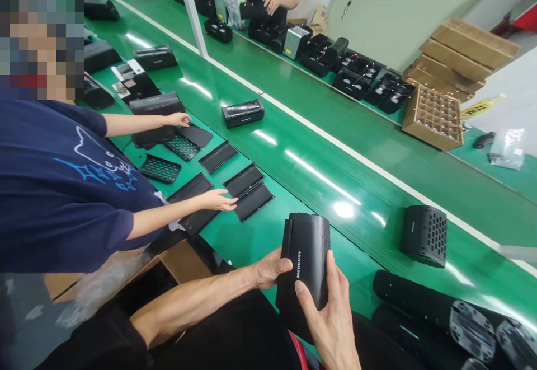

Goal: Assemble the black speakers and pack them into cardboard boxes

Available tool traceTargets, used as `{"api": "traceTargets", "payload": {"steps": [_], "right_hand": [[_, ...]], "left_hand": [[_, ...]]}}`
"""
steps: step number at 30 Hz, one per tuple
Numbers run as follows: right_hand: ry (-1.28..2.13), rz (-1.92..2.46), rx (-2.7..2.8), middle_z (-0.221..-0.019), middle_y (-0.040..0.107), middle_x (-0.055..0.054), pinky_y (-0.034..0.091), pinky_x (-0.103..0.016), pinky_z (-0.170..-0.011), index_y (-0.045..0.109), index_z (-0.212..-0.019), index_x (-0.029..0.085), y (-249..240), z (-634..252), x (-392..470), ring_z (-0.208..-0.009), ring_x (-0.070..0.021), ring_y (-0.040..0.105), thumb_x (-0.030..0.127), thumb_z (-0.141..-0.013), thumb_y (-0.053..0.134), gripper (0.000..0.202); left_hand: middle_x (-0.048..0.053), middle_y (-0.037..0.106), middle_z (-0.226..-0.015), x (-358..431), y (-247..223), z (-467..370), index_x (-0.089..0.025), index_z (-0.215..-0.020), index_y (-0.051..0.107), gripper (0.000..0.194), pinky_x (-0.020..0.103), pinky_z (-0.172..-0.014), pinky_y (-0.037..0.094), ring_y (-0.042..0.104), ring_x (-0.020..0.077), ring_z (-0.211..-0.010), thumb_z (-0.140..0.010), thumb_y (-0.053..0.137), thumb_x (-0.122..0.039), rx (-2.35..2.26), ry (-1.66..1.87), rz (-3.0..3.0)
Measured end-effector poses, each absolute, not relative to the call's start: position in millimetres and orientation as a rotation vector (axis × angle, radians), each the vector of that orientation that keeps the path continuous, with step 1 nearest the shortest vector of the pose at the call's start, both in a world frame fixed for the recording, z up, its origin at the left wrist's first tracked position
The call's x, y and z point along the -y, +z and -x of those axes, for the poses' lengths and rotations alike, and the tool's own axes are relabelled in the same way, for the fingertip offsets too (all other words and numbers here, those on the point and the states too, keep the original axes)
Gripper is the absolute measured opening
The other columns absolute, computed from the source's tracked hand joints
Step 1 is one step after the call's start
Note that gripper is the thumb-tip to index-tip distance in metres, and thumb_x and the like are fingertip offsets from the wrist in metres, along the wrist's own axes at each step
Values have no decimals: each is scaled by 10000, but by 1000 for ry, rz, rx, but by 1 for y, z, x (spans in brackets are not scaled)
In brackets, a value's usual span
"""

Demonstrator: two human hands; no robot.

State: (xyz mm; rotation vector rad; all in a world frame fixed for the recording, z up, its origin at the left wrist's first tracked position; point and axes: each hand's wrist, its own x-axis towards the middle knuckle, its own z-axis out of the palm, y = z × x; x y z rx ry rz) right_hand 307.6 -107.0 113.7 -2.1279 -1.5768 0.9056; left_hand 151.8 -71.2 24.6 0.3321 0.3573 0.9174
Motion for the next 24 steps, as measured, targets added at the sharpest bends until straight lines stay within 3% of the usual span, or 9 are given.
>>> {"api": "traceTargets", "payload": {"steps": [5,15,19,22,24], "right_hand": [[917,2131,1592,-1467,487,-124,503,-555,-1076,294,-1687,320,114,-305,111,-1322,-396,559,690,-897,624,932],[1001,2147,1591,-1397,539,-138,492,-578,-1085,256,-1698,298,105,-315,97,-1315,-392,574,742,-865,608,1007],[1146,2017,1581,-1523,493,-148,439,-583,-1144,242,-1690,288,105,-315,97,-1402,-388,508,698,-844,677,1036],[913,2016,1470,-1605,367,-188,407,-609,-1160,205,-1682,244,91,-302,118,-1451,-423,430,680,-735,802,1201],[718,2027,1344,-1579,365,-203,391,-618,-1163,236,-1653,210,80,-292,132,-1435,-435,427,670,-702,829,1211]], "left_hand": [[94,719,-1190,68,34,-146,-250,-1353,667,825,509,-1101,460,663,355,-1241,-685,893,-678,-375,911,-386],[139,761,-1127,66,33,-154,-167,-1178,739,796,469,-950,538,701,409,-1168,-630,887,-725,-387,897,-343],[105,758,-1112,66,32,-155,-168,-1234,717,779,458,-965,518,698,382,-1163,-669,887,-675,-490,1000,-294],[117,753,-1112,68,29,-165,-189,-1258,672,867,439,-954,536,708,346,-1099,-563,978,-608,-632,1094,-161],[109,742,-1123,71,26,-171,-211,-1259,638,889,435,-960,543,702,314,-1071,-534,1002,-574,-737,1153,-97]]}}
